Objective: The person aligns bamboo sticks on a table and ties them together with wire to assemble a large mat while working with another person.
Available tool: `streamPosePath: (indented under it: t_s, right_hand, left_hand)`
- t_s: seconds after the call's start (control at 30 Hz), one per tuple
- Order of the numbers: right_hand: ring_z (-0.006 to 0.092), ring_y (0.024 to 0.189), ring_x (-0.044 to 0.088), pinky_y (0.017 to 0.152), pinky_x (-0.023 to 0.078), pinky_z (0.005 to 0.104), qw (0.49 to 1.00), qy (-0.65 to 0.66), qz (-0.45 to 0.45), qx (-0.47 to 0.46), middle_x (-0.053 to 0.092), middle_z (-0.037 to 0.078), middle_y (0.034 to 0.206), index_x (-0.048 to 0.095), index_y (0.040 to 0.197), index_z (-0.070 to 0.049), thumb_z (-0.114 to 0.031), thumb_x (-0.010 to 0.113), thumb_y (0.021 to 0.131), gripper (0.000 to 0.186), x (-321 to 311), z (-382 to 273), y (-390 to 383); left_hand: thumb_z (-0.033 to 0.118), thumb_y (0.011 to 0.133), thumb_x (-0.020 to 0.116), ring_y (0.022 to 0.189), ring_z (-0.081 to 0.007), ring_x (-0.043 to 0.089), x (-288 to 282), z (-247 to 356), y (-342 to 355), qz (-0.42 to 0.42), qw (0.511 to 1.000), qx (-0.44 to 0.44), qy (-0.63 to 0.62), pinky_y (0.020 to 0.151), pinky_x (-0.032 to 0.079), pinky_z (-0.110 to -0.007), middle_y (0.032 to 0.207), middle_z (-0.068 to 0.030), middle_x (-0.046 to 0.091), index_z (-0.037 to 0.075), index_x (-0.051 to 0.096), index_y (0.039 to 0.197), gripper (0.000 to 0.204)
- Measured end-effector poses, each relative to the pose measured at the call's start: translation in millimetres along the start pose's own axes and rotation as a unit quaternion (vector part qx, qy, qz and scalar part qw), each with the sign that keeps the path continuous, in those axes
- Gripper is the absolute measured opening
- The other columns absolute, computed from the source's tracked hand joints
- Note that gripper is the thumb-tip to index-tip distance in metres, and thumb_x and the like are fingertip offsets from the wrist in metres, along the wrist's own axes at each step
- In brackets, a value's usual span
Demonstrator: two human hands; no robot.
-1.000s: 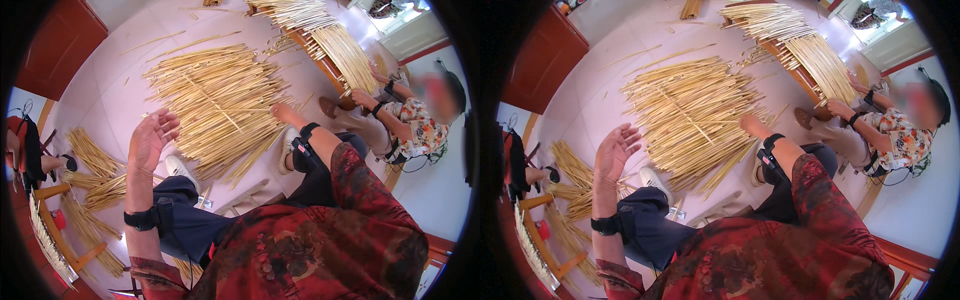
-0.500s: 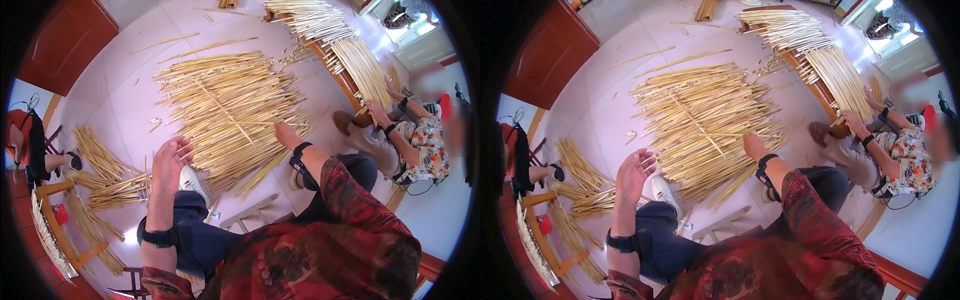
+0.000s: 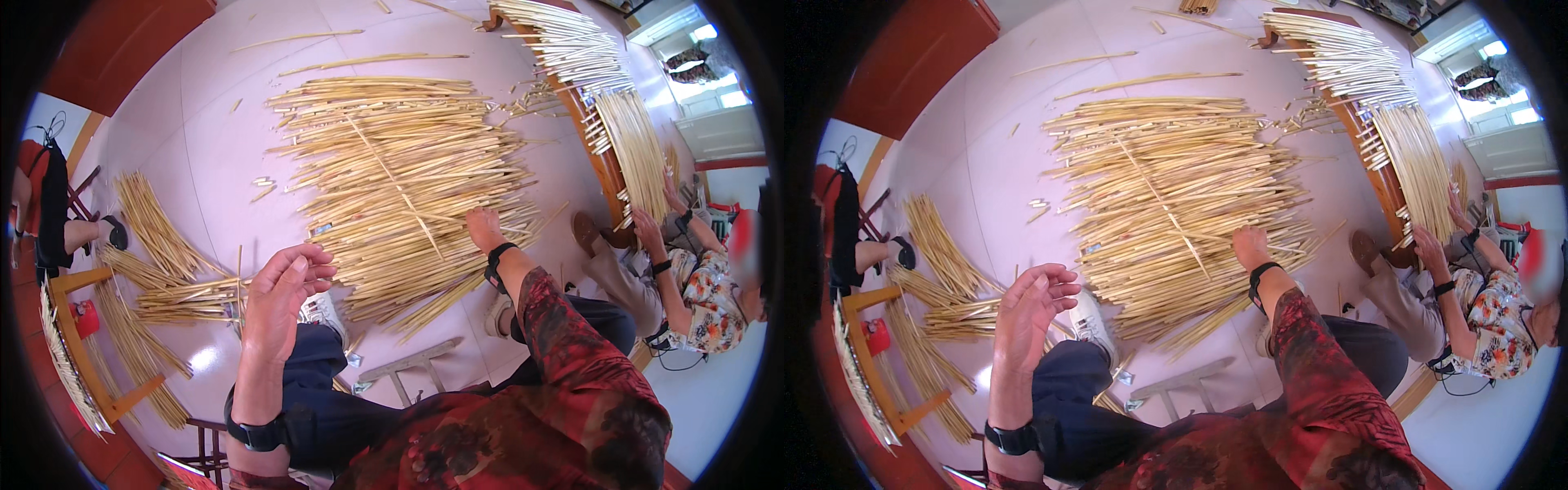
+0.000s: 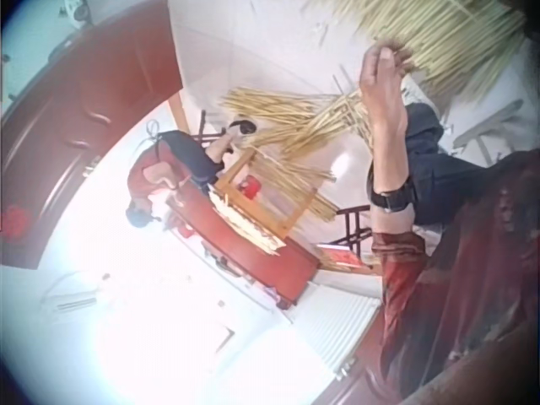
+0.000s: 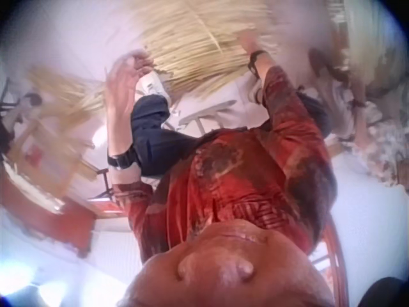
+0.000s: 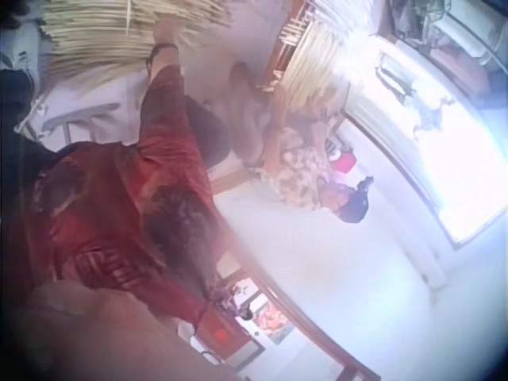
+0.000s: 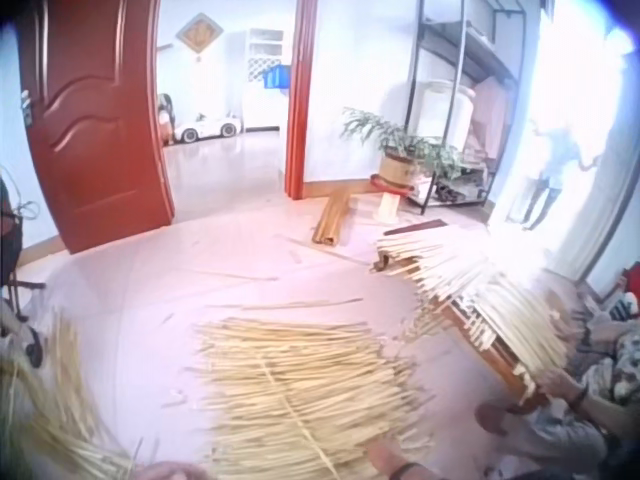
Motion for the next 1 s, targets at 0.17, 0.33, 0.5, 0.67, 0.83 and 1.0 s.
streamPosePath:
  t_s: [0.17, 0.33, 0.5, 0.67, 0.83, 1.0]
  right_hand:
    - [0.0329, 0.081, 0.057, 0.066, 0.045, 0.0442, 0.980, 0.169, 0.068, -0.075, 0.056, 0.016, 0.088, 0.054, 0.092, -0.005, -0.012, 0.050, 0.077, 0.017, -28, -9, 5]
    - [0.0358, 0.080, 0.055, 0.067, 0.046, 0.0434, 0.899, 0.388, 0.195, -0.057, 0.055, 0.016, 0.088, 0.054, 0.091, -0.006, -0.011, 0.053, 0.075, 0.016, -77, -41, 54]
    - [0.0356, 0.080, 0.056, 0.068, 0.047, 0.0434, 0.927, 0.321, 0.187, -0.044, 0.054, 0.017, 0.088, 0.056, 0.088, -0.005, -0.015, 0.061, 0.070, 0.021, -87, -93, 90]
    - [0.0348, 0.084, 0.057, 0.069, 0.049, 0.0397, 0.970, 0.225, 0.087, -0.022, 0.053, 0.019, 0.096, 0.062, 0.088, -0.005, -0.018, 0.061, 0.071, 0.021, -74, -109, 106]
    - [0.0318, 0.084, 0.059, 0.070, 0.048, 0.0403, 0.978, 0.208, 0.016, -0.016, 0.059, 0.016, 0.091, 0.064, 0.088, -0.008, -0.020, 0.053, 0.075, 0.021, -81, -117, 114]
    - [0.0313, 0.081, 0.058, 0.069, 0.046, 0.0412, 0.958, 0.268, 0.045, -0.094, 0.061, 0.014, 0.083, 0.061, 0.093, -0.012, -0.028, 0.054, 0.075, 0.025, -110, -120, 93]
  left_hand:
    - [0.022, 0.086, 0.050, 0.087, -0.0203, 0.057, -4, 6, -4, -0.007, 1.000, 0.021, 0.017, 0.076, 0.045, -0.030, 0.097, -0.0126, 0.056, -0.002, 0.052, 0.103, 0.030]
    - [0.023, 0.086, 0.050, 0.087, -0.0201, 0.057, 0, 5, -5, -0.012, 1.000, 0.011, 0.021, 0.077, 0.044, -0.030, 0.096, -0.0125, 0.057, -0.002, 0.052, 0.103, 0.030]
    - [0.021, 0.086, 0.050, 0.087, -0.0204, 0.057, 4, 4, -3, -0.017, 0.999, 0.006, 0.035, 0.077, 0.045, -0.031, 0.097, -0.0127, 0.056, -0.003, 0.051, 0.103, 0.030]
    - [0.020, 0.086, 0.050, 0.087, -0.0206, 0.057, -1, 5, -6, 0.003, 0.999, 0.002, 0.051, 0.077, 0.045, -0.032, 0.096, -0.0131, 0.056, -0.004, 0.051, 0.103, 0.030]
    - [0.019, 0.087, 0.048, 0.088, -0.0204, 0.056, -3, 7, -6, 0.002, 0.999, 0.007, 0.047, 0.078, 0.044, -0.032, 0.096, -0.0131, 0.057, -0.005, 0.051, 0.103, 0.029]
    - [0.018, 0.088, 0.046, 0.088, -0.0187, 0.056, -7, 7, -7, -0.002, 0.996, 0.042, 0.073, 0.080, 0.042, -0.030, 0.096, -0.0118, 0.057, -0.003, 0.051, 0.103, 0.027]
Point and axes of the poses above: each hand's wrist, its own y-axis towards the middle knuckle, its own x-axis out of the palm, z = x × y, the point moved 1 cm from there along y, towards the middle knuckle
